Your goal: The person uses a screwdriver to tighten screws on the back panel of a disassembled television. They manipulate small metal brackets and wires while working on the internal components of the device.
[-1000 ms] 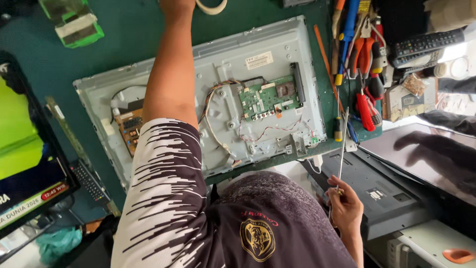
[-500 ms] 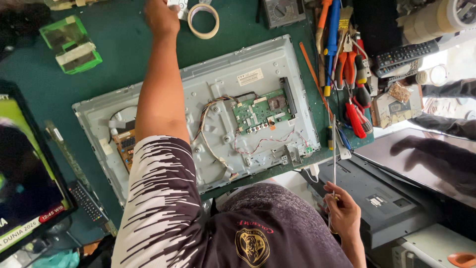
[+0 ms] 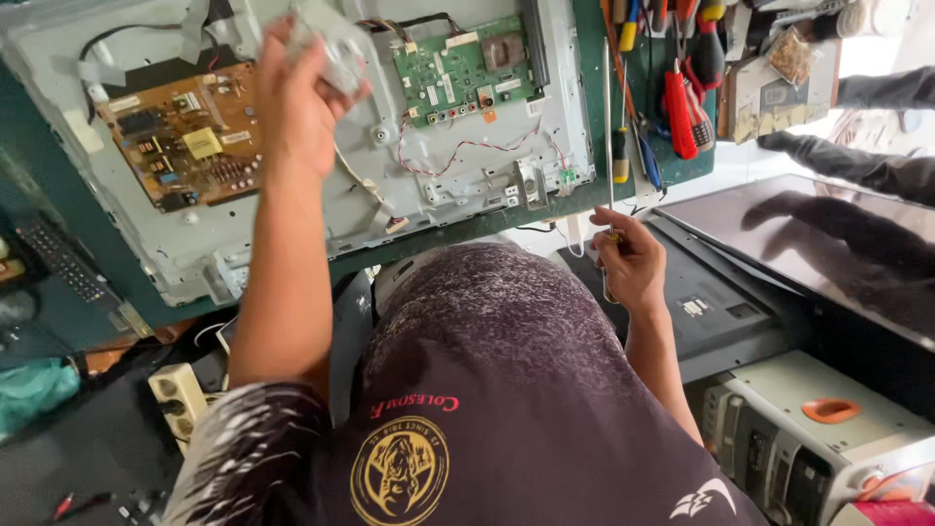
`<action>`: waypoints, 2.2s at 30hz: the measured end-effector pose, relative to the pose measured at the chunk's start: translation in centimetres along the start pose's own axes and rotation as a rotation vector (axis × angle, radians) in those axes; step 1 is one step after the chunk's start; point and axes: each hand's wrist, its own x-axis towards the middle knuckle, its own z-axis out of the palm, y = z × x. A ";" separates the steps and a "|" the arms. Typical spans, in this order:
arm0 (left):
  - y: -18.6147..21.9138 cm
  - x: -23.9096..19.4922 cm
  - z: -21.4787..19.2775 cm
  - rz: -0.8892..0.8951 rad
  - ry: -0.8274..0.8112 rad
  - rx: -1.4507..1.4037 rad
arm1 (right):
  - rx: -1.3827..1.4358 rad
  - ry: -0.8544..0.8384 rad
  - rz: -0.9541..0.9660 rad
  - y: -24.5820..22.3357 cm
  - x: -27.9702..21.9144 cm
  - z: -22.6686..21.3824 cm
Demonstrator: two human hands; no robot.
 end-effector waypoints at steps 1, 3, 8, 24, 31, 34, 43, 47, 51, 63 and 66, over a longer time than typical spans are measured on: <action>-0.4 -3.3 1.2 -0.174 0.022 0.100 | 0.012 -0.033 -0.013 0.3 0.1 -0.4; -3.7 -8.6 1.9 -0.343 0.056 0.200 | 0.028 -0.079 -0.030 1.2 0.4 -1.0; -16.3 -15.1 0.5 -0.285 -0.047 0.180 | 0.085 -0.116 -0.186 6.3 0.9 -2.8; -22.7 -17.1 2.5 -0.006 0.126 0.597 | 0.085 -0.255 -0.281 9.2 0.2 -8.0; -20.9 -19.8 2.5 -0.223 0.257 0.233 | 0.101 -0.235 -0.242 9.8 -0.7 -8.9; -22.3 -20.4 1.0 -0.228 0.309 0.099 | 0.098 -0.224 -0.219 9.8 -1.1 -9.0; -24.9 -18.6 0.8 -0.097 0.461 -0.060 | 0.087 -0.258 -0.237 8.9 -0.3 -8.8; -24.5 -18.3 1.2 -0.069 0.519 -0.011 | 0.085 -0.257 -0.243 8.4 0.1 -8.8; -24.7 -18.0 0.7 -0.089 0.528 0.031 | 0.073 -0.257 -0.252 8.3 0.2 -8.5; -23.1 -17.4 1.4 -0.149 0.518 -0.044 | 0.098 -0.252 -0.230 7.6 0.1 -8.1; -23.1 -17.3 1.3 -0.163 0.517 -0.082 | 0.120 -0.259 -0.233 7.7 0.2 -8.1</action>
